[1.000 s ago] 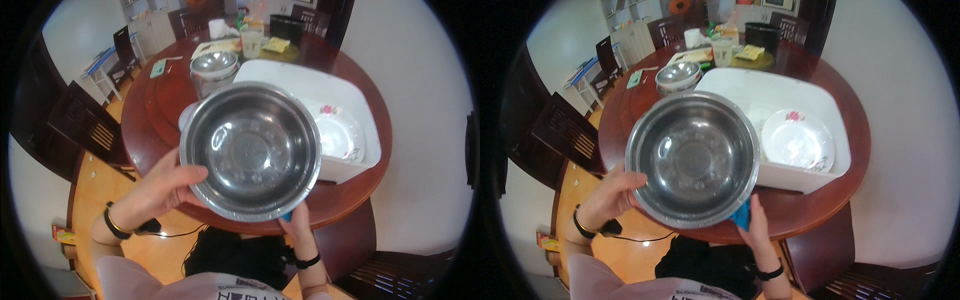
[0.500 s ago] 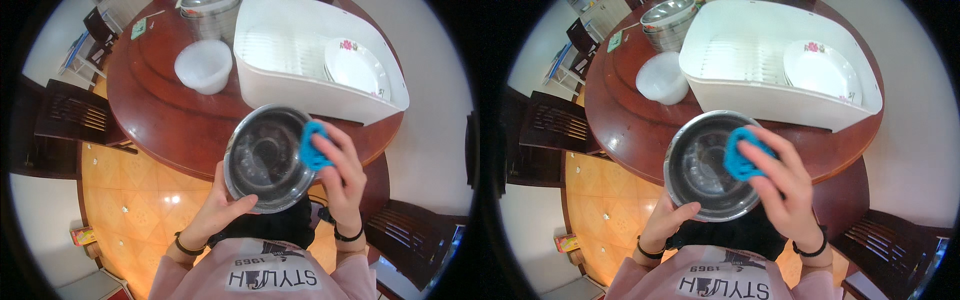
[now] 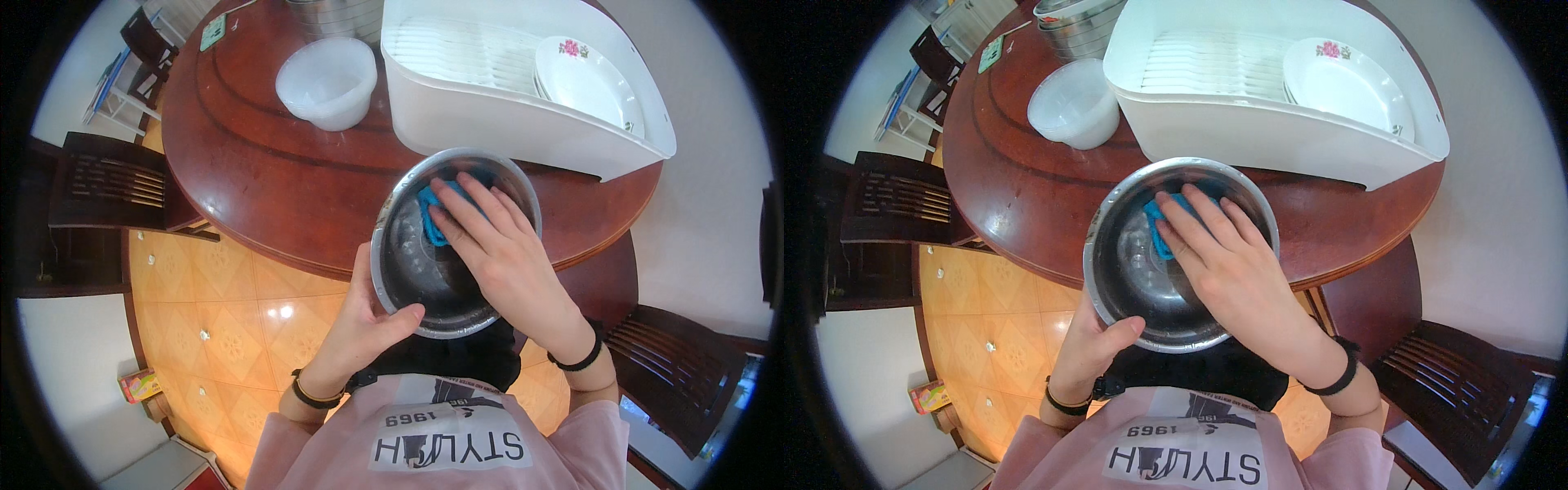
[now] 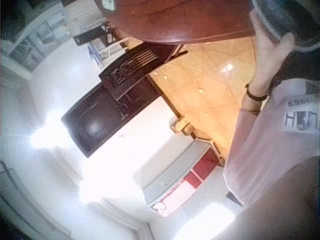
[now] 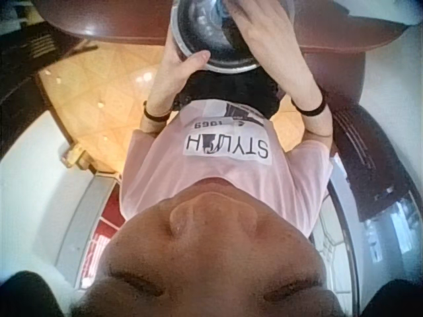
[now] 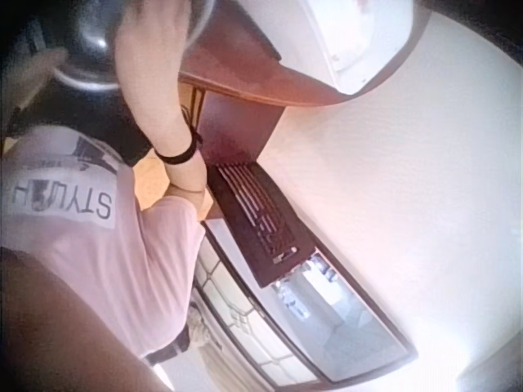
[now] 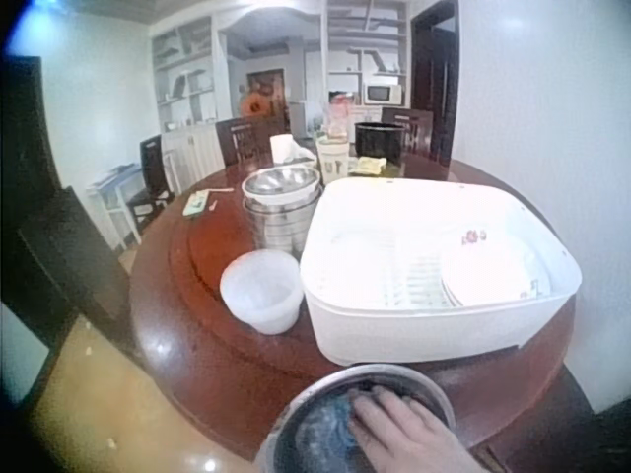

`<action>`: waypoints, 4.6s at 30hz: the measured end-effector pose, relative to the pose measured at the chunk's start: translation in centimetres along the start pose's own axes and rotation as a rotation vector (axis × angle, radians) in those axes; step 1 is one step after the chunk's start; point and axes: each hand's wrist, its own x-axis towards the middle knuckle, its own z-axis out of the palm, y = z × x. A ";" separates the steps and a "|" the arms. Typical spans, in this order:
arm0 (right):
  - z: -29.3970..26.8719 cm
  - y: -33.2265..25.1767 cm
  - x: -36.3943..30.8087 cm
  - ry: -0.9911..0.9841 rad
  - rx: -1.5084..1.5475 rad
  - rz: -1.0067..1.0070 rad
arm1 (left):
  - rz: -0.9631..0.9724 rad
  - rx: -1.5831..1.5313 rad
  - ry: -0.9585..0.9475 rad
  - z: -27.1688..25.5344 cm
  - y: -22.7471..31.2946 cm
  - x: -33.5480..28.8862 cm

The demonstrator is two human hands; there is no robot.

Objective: The person dries multiple metal bowls and ceramic plates with a blue cloth, wiping both interior and exterior surfaces. Each item is then placed into a white dish rack on a wooden dining table.

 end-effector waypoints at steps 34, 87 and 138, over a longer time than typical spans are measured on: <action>0.7 0.8 -0.1 0.310 0.069 0.152 | 0.078 -0.021 -0.047 1.0 0.2 0.2; 2.0 -0.6 -4.0 0.114 0.063 -0.139 | 0.196 0.229 -0.038 -2.2 2.6 0.3; 2.7 -5.4 0.2 0.713 0.331 -0.092 | 0.512 -0.308 0.202 1.6 0.4 0.4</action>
